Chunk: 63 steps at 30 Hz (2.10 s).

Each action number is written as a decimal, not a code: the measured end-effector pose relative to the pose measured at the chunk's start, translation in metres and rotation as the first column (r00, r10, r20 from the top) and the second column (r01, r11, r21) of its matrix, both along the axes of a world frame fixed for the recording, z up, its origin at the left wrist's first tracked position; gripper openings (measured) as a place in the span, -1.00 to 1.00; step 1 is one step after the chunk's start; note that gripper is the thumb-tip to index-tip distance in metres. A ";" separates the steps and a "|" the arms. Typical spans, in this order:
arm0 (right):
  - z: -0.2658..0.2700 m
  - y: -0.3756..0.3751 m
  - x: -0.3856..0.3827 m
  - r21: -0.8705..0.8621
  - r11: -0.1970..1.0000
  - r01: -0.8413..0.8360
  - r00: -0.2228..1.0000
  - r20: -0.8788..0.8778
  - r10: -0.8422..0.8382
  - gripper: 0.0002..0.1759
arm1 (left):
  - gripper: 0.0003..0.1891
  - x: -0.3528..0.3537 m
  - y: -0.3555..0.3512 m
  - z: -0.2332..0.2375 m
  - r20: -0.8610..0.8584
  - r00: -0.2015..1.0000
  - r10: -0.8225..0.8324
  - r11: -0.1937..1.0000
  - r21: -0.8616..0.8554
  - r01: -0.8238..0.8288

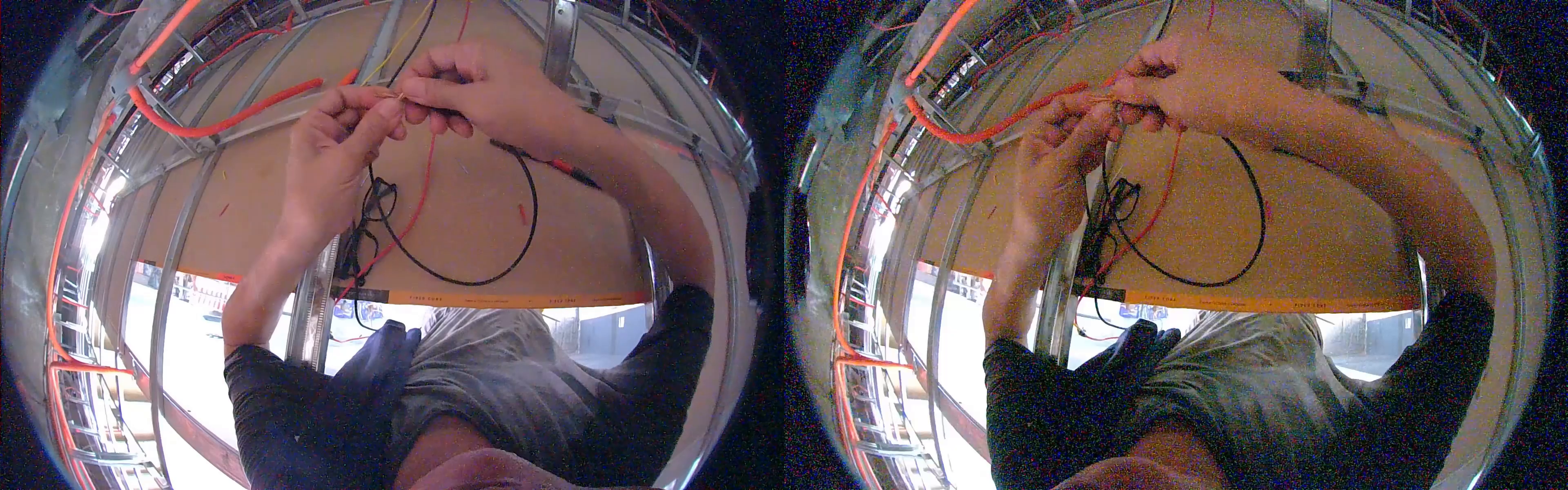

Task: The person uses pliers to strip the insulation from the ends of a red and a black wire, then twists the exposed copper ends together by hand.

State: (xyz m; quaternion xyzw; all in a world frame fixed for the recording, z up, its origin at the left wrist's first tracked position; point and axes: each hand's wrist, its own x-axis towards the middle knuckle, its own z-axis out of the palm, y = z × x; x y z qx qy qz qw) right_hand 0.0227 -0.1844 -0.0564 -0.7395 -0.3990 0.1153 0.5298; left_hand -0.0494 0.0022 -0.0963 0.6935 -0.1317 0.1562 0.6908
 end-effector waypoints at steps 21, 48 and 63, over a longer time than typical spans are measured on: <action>-0.012 0.002 0.001 0.055 0.997 0.058 0.998 -0.002 -0.058 -0.69 | -0.78 -0.003 -0.003 -0.001 0.076 0.996 0.048 0.998 0.048 -0.051; -0.011 0.000 -0.015 -0.069 0.997 0.036 0.980 -0.192 -0.048 -0.81 | -0.71 0.002 0.013 -0.013 0.863 0.440 -0.248 0.421 0.505 -0.754; -0.009 -0.005 -0.012 0.047 0.997 -0.062 0.982 0.184 0.052 -0.83 | -0.68 -0.009 0.021 0.037 -0.343 0.924 -0.170 0.936 0.238 0.260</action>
